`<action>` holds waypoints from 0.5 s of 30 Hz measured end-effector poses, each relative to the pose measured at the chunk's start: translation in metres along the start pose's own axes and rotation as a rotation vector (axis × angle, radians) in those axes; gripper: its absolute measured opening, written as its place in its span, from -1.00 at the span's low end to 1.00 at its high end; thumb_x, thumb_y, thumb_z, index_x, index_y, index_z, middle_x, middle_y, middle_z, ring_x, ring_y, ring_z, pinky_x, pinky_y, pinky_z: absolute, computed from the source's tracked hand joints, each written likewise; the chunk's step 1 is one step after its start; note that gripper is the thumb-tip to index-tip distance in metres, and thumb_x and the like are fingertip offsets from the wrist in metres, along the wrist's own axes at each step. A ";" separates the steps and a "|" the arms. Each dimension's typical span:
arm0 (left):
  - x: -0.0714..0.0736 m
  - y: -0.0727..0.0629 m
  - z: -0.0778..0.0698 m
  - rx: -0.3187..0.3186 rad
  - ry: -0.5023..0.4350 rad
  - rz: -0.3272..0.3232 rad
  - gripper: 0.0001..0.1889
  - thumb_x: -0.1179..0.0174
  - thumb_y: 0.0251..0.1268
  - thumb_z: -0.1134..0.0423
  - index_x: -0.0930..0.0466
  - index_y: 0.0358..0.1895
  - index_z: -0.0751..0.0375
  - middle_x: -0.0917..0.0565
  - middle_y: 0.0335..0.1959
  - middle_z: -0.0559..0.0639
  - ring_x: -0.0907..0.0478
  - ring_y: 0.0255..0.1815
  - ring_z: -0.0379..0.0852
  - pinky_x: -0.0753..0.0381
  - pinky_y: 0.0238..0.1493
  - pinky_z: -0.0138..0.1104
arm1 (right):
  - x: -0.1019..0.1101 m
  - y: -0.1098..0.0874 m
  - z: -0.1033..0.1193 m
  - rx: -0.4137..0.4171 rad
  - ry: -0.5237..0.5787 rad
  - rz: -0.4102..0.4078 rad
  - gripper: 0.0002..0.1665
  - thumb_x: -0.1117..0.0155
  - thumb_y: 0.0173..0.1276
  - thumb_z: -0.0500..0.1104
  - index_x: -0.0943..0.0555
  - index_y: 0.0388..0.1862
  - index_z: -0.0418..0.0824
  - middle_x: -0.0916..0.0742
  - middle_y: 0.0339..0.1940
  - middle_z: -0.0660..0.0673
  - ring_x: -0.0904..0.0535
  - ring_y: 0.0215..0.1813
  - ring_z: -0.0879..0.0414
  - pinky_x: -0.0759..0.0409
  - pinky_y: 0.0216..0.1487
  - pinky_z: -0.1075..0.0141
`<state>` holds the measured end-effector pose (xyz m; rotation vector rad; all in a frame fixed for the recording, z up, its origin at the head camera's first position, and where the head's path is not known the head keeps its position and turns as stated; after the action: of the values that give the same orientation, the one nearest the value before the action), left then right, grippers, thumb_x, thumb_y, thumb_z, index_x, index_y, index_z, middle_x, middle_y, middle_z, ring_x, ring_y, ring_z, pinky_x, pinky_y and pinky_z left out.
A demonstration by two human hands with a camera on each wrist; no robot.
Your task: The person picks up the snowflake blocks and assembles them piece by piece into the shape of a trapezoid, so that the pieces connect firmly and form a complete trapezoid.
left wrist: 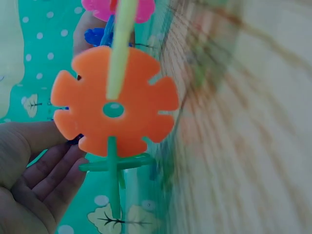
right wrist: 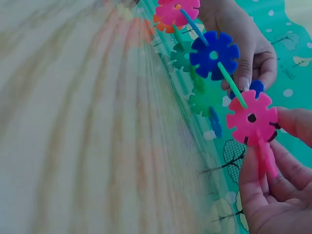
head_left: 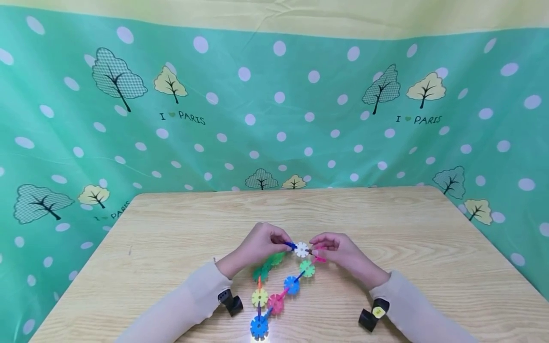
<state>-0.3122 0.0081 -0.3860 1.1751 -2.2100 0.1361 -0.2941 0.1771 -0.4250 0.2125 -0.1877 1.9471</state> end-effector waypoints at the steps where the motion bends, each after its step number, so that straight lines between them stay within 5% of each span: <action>1: 0.000 0.000 -0.001 -0.004 0.001 -0.002 -0.97 -0.30 0.14 0.39 -0.72 -0.37 0.23 -0.73 -0.43 -0.08 -0.63 -0.41 -0.31 -0.62 -0.32 -0.46 | -0.001 0.000 0.001 0.002 -0.009 0.006 -0.56 -0.32 0.21 -0.23 -0.53 0.02 -0.43 -0.69 -0.13 -0.21 -0.62 -0.15 0.12 -0.60 -0.14 0.38; 6: -0.003 0.000 -0.004 -0.018 -0.003 -0.006 -0.96 -0.30 0.14 0.38 -0.72 -0.35 0.24 -0.73 -0.43 -0.07 -0.63 -0.42 -0.29 -0.62 -0.34 -0.46 | -0.007 -0.002 0.007 0.042 -0.082 0.002 -0.57 -0.35 0.20 -0.18 -0.57 0.01 -0.37 -0.70 -0.11 -0.22 -0.62 -0.12 0.08 -0.60 -0.15 0.39; 15: -0.005 0.001 -0.008 -0.033 -0.005 -0.006 -0.96 -0.30 0.14 0.39 -0.72 -0.35 0.24 -0.72 -0.45 -0.09 -0.64 -0.43 -0.21 -0.62 -0.38 -0.44 | -0.007 -0.004 0.008 0.009 -0.100 -0.081 -0.59 -0.44 0.11 -0.16 -0.65 -0.06 -0.29 -0.74 -0.27 -0.16 -0.57 -0.41 0.12 -0.50 -0.49 0.44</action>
<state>-0.3068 0.0157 -0.3821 1.1648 -2.2046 0.0950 -0.2873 0.1706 -0.4184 0.3188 -0.2320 1.8584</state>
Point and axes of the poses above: each hand's wrist, its own y-axis towards the middle knuckle, its own x-axis out of the back of the hand, z = x × y, the point moved 8 cm from there along y, towards the middle knuckle
